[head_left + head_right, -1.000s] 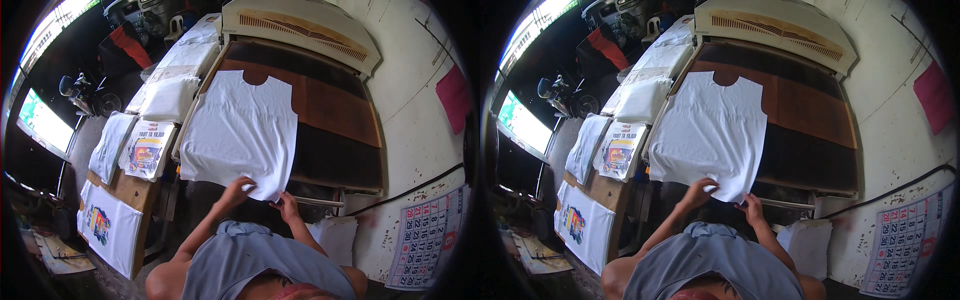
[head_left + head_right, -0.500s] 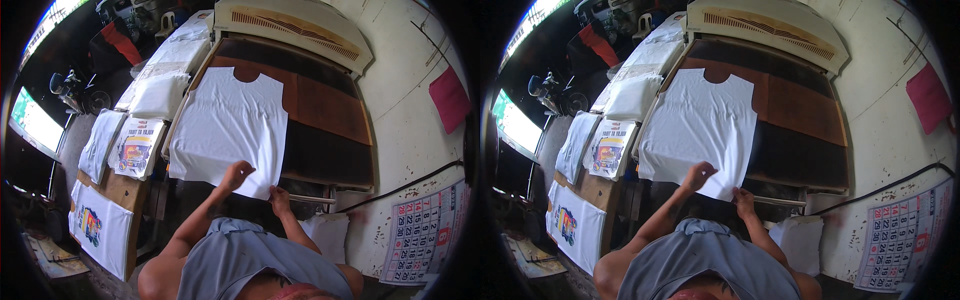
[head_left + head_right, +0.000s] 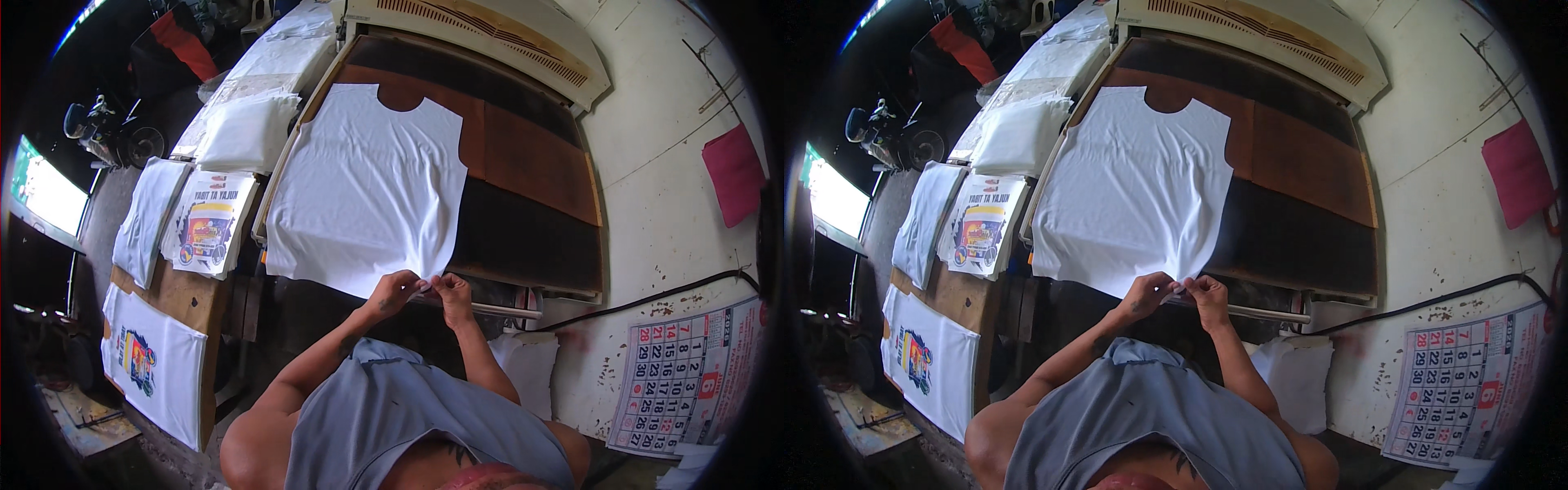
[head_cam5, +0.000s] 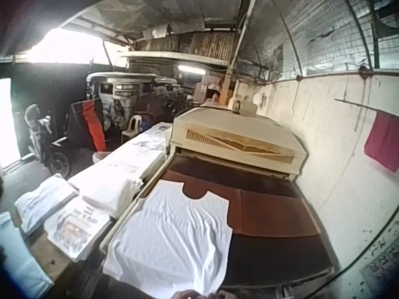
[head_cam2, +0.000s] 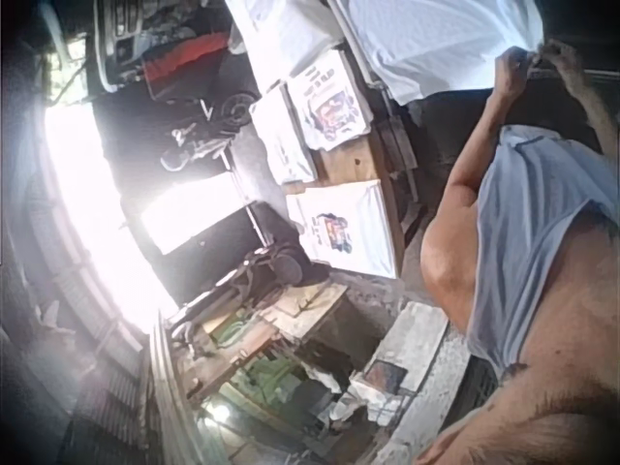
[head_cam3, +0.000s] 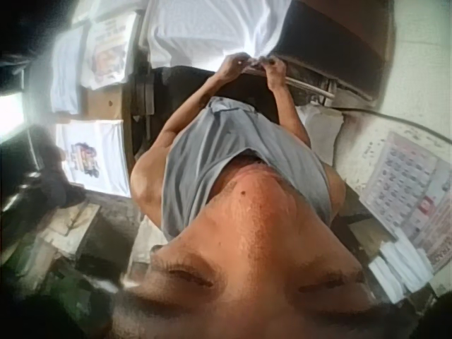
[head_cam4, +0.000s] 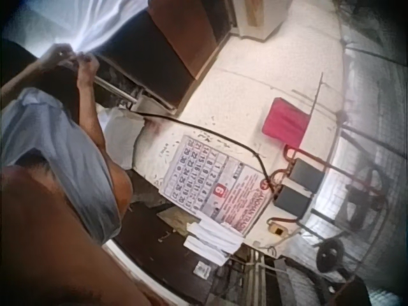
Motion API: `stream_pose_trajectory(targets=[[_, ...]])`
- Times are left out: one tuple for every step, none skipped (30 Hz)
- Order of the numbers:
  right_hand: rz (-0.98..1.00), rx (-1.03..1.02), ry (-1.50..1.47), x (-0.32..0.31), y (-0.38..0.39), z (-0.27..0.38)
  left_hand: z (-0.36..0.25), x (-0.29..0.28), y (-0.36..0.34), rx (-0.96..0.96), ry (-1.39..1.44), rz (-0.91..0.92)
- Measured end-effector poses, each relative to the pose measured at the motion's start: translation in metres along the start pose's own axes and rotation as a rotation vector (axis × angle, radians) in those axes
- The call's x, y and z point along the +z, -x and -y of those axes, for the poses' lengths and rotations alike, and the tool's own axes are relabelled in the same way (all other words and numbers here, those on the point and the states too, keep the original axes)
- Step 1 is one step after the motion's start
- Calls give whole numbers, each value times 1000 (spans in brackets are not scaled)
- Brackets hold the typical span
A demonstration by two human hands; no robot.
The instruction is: Placing and removing white shirts from a screen printing or drying machine, then folding them on a table.
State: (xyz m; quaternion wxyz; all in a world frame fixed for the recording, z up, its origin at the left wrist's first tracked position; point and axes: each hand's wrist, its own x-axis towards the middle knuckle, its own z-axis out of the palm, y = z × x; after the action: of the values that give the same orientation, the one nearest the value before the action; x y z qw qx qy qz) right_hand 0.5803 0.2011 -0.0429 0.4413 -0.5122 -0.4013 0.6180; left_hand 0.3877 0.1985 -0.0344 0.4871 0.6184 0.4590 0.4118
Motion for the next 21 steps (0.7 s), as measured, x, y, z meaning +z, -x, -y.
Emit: stream_pose_trajectory(targets=[[10, -16, -45, -1, 1, -1, 1, 1, 1, -22, -5, 4], [20, -33, -89, 0, 2, -1, 1, 0, 1, -23, -2, 8], [14, -32, -89, 2, 5, -2, 1, -3, 2, -29, 19, -36], [26, -4, -68, 4, 9, -4, 1, -6, 1, -37, 40, -80], [41, 24, -45, 6, 12, -4, 4, -12, -2, -109, 64, -111], [39, 23, -45, 8, 13, -4, 4, -21, -7, -122, 55, -113], [5, 46, -43, 10, 16, -5, 3, -29, -12, -137, 47, -114], [-28, 72, -41, 12, 18, -6, -1, -36, -17, -151, 52, -85], [-34, 81, -43, 18, 20, -3, -4, -38, -20, -159, 54, -79], [-63, 34, -26, 23, 17, 1, -5, -40, -21, -184, 119, -20], [-91, -8, -10, 28, 14, 6, -4, -40, -21, -214, 183, 39], [-104, 5, 45, 32, 12, 14, -4, -40, -22, -208, 192, 75], [-118, 25, 41, 36, 8, 14, -4, -37, -21, -228, 197, 89], [-140, -98, 162, 39, 2, 14, -8, -35, -22, -215, 161, 114], [-154, -219, 288, 41, -4, 14, -9, -34, -22, -202, 127, 135], [-172, -416, 428, 41, -10, 15, 4, -28, -24, -156, 103, 120], [-192, -604, 574, 38, -13, 15, -4, -28, -27, -178, 71, 96], [-198, -503, 560, 43, -10, 28, 4, -25, -28, -173, 121, 60], [-200, -506, 520, 41, -9, 27, 10, -21, -27, -167, 171, 22], [-214, -519, 527, 40, -8, 29, 4, -18, -28, -170, 238, 14], [-228, -534, 535, 40, -5, 31, 1, -16, -28, -183, 240, 22]])
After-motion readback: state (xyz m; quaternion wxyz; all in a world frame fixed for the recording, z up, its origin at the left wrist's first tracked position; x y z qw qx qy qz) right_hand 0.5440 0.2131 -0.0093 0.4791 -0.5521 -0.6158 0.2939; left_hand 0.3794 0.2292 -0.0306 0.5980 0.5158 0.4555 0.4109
